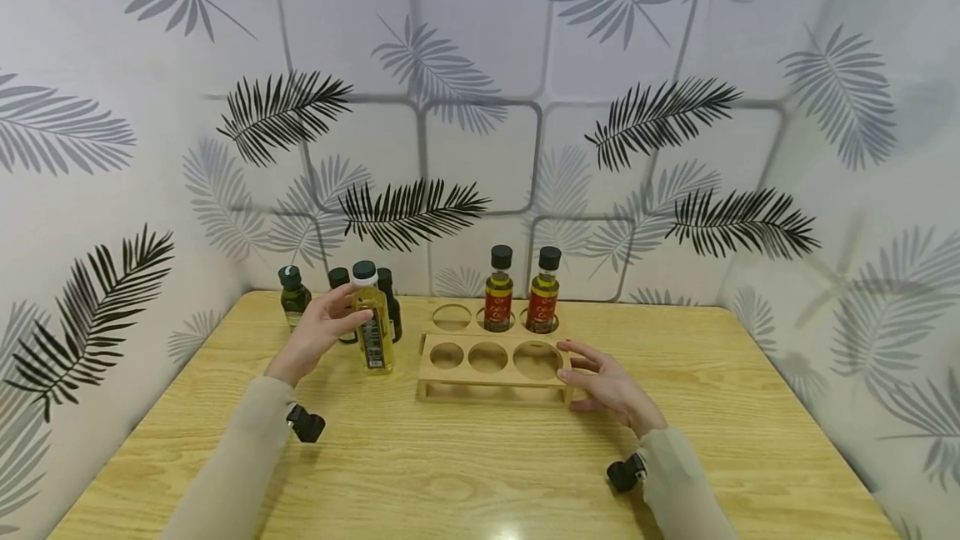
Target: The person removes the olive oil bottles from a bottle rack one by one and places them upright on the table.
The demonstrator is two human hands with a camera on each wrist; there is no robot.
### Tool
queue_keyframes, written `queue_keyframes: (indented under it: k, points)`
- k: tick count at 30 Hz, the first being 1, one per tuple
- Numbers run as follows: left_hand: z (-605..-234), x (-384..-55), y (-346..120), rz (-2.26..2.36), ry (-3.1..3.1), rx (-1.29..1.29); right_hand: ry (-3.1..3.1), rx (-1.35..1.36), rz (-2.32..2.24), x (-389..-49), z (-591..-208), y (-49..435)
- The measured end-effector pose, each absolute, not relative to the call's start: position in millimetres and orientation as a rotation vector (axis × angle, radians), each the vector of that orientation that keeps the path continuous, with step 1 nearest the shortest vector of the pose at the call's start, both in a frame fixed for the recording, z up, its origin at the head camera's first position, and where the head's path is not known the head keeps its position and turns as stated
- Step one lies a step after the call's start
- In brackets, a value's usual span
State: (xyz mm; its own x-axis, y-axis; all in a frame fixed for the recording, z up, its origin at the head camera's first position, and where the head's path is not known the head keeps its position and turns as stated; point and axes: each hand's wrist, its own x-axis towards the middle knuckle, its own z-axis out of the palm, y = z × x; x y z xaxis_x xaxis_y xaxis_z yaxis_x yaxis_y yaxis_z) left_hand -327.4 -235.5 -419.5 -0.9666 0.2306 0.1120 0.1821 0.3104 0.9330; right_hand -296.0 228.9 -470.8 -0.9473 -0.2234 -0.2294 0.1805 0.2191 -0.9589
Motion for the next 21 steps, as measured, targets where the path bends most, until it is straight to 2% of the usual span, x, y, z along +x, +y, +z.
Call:
queue_keyframes:
  k: [21]
  points:
    - [-422.0, -332.0, -236.4, 1.763, 2.455, 0.405, 2.182, -0.069, -1.779, -294.9, -470.0, 230.1]
